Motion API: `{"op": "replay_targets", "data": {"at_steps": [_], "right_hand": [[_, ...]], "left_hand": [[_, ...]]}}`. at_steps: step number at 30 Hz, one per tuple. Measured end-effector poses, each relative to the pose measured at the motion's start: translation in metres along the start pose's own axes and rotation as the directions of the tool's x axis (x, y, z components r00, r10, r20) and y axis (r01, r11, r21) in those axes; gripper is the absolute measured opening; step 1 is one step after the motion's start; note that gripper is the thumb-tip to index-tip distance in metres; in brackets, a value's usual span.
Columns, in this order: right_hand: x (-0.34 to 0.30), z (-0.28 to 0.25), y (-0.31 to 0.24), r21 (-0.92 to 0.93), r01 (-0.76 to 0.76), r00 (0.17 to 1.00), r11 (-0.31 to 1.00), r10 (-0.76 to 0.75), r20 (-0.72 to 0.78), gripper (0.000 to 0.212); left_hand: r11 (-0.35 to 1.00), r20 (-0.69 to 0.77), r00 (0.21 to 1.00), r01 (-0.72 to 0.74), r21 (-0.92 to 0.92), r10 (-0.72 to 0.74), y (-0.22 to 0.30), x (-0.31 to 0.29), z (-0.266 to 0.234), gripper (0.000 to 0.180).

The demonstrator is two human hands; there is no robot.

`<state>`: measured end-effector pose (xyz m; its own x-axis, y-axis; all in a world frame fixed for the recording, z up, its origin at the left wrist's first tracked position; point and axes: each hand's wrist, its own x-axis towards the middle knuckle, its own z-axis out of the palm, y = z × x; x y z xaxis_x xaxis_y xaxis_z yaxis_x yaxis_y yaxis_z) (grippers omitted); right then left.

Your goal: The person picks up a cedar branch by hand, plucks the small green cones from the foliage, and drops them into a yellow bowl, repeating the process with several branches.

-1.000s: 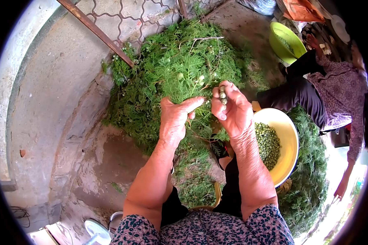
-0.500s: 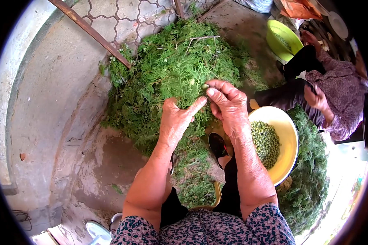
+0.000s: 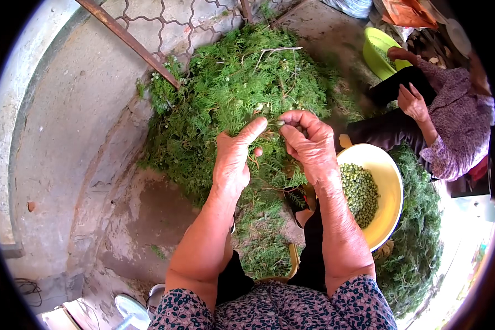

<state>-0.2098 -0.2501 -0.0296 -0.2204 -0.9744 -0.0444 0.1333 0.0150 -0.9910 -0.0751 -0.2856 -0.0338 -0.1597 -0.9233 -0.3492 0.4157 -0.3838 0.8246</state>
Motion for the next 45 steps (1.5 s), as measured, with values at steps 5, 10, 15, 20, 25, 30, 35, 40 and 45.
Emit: {"op": "replay_targets", "data": {"at_steps": [5, 10, 15, 20, 25, 30, 35, 40, 45], "right_hand": [[-0.001, 0.004, 0.001, -0.063, -0.037, 0.999, 0.997, 0.038, 0.008, 0.011], [0.002, -0.001, 0.004, 0.414, -0.228, 0.974, 0.881, 0.209, 0.090, 0.008], [0.007, -0.013, 0.005, 0.753, -0.183, 0.980, 0.632, 0.174, 0.093, 0.011], [0.007, -0.016, -0.006, 0.794, -0.140, 0.978, 0.592, 0.209, 0.016, 0.006], [0.007, -0.021, -0.009, 0.455, -0.035, 0.995, 0.890, 0.074, -0.068, 0.014], [0.006, -0.022, -0.019, 0.138, -0.160, 0.981, 0.977, 0.173, -0.086, 0.029], [0.016, -0.053, -0.005, 0.411, -0.092, 0.954, 0.907, 0.199, -0.226, 0.021], [0.014, -0.038, -0.007, 0.301, -0.238, 0.969, 0.923, 0.248, 0.004, 0.022], [0.011, -0.028, -0.006, 0.177, -0.268, 0.963, 0.947, 0.271, 0.007, 0.021]], "left_hand": [[1.000, -0.043, 0.999, -0.009, 0.005, 0.009, -0.002, 0.001, -0.001, 0.015], [0.999, -0.048, 0.999, -0.003, -0.033, 0.001, -0.003, 0.002, -0.002, 0.012], [0.998, -0.089, 0.996, -0.015, -0.068, 0.008, -0.001, 0.004, -0.004, 0.013], [0.998, -0.051, 0.997, -0.056, 0.022, 0.057, 0.000, 0.001, -0.003, 0.023], [0.994, -0.014, 0.998, -0.053, 0.093, 0.054, -0.002, 0.003, -0.010, 0.031], [0.982, 0.025, 0.998, -0.059, 0.181, 0.056, -0.001, 0.002, -0.019, 0.055], [0.965, 0.057, 0.996, -0.080, 0.248, 0.068, 0.005, 0.003, -0.021, 0.077], [0.972, 0.121, 0.989, -0.108, 0.209, 0.084, 0.006, 0.010, -0.034, 0.060], [0.958, 0.144, 0.981, -0.162, 0.236, 0.131, 0.011, 0.002, -0.021, 0.037]]}}
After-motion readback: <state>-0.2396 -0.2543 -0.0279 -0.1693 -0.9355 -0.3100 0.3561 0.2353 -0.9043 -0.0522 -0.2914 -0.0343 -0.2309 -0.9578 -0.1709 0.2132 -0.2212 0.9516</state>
